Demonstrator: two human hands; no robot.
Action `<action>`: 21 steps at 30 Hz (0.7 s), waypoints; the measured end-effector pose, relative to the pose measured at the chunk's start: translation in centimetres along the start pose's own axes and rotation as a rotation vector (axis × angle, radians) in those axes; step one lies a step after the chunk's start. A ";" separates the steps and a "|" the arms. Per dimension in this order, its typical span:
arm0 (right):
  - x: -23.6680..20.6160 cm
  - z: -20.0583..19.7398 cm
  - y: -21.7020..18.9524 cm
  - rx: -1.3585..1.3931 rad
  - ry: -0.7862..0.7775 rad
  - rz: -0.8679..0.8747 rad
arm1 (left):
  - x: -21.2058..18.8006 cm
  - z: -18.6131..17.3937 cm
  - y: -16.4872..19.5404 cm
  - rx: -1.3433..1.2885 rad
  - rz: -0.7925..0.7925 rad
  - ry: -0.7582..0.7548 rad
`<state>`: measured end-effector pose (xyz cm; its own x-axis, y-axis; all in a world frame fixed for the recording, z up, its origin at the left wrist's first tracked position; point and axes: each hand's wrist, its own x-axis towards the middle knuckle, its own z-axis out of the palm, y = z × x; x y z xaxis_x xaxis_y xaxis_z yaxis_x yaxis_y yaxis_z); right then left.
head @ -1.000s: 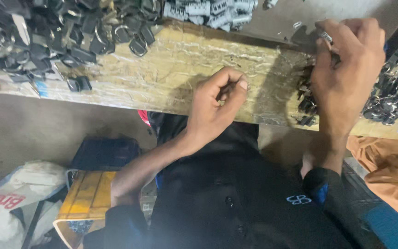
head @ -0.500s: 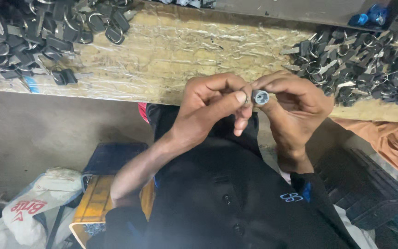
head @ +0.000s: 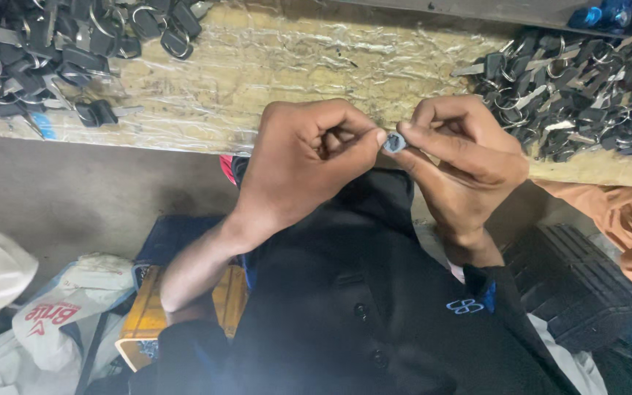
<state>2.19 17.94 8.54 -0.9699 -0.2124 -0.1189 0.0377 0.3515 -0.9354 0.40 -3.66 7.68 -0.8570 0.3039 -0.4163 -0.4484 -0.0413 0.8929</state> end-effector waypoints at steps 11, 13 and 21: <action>-1.0 -0.2 0.7 -0.130 0.013 -0.066 | -0.8 1.9 -0.7 0.537 0.490 0.168; -2.0 -0.3 1.0 -0.116 0.011 -0.062 | -0.7 3.0 -0.9 0.598 0.660 0.270; -0.8 0.0 1.3 -0.383 -0.031 -0.449 | 0.0 3.4 -2.2 -0.143 0.164 0.183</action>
<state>2.98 18.58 7.43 -0.8628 -0.4416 0.2460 -0.4704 0.5235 -0.7104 2.23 -0.29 6.29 -0.9468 0.1057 -0.3040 -0.3202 -0.2131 0.9231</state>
